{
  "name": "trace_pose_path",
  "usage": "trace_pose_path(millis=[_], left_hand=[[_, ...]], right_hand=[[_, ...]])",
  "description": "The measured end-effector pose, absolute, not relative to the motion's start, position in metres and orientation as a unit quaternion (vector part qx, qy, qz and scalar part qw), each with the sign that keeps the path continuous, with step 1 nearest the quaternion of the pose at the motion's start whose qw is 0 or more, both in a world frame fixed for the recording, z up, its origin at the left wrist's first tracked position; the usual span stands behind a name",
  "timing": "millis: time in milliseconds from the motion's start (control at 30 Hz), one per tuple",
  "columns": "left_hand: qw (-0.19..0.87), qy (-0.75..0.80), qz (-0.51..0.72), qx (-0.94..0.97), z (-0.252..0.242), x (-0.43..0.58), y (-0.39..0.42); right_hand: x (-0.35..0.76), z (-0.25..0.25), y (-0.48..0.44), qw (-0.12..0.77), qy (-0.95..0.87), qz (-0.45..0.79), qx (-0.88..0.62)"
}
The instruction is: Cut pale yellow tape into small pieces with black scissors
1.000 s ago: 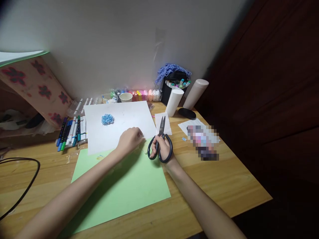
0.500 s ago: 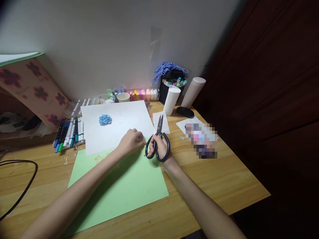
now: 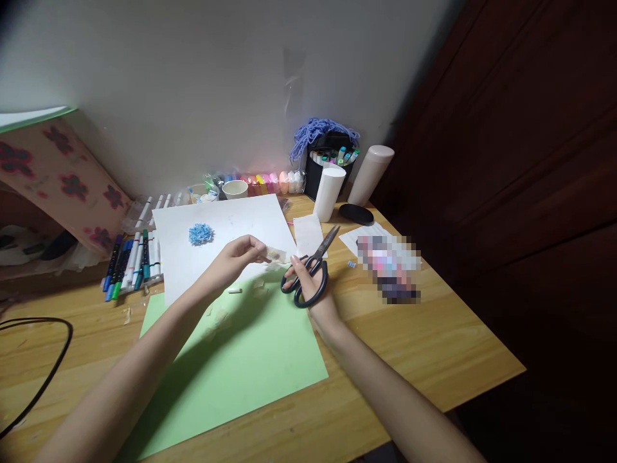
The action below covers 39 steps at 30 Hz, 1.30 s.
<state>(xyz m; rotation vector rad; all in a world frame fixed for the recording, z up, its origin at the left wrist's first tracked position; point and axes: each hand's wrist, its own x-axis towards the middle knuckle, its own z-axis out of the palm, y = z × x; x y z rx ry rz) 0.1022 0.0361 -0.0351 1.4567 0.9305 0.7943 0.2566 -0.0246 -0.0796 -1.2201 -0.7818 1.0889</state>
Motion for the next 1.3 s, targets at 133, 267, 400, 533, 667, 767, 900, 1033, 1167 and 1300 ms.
trace_pose_path(millis=[133,267,400,533,667,767,900,1033,1167,1300], left_hand=[[0.653,0.379,0.33,0.567,-0.025,0.099,0.03],[0.668,0.375,0.3,0.568,-0.021,0.095,0.027],[0.643,0.407,0.274,0.588,-0.022,0.092,0.027],[0.607,0.439,0.268,0.606,-0.022,0.092,0.023],[0.6,0.435,0.261,0.618,-0.022,0.096,0.018],[0.584,0.455,0.286,0.608,-0.021,0.096,0.018],[0.56,0.471,0.355,0.582,-0.015,0.091,0.02],[0.53,0.48,0.431,0.551,-0.012,0.087,0.023],[0.526,0.478,0.456,0.535,-0.013,0.088,0.021],[0.53,0.489,0.442,0.534,-0.012,0.093,0.015]], right_hand=[[0.257,-0.083,-0.024,0.627,-0.344,0.438,-0.544],[0.258,-0.087,-0.02,0.633,-0.352,0.457,-0.516],[0.261,-0.089,-0.017,0.637,-0.369,0.448,-0.507],[0.26,-0.084,-0.02,0.613,-0.383,0.465,-0.511],[0.255,-0.078,-0.024,0.598,-0.396,0.461,-0.523],[0.254,-0.075,-0.026,0.595,-0.405,0.476,-0.505],[0.25,-0.069,-0.035,0.535,-0.359,0.625,-0.441],[0.238,-0.073,-0.053,0.422,-0.377,0.728,-0.387],[0.228,-0.087,-0.068,0.372,-0.436,0.736,-0.361],[0.225,-0.096,-0.073,0.387,-0.472,0.704,-0.364]])
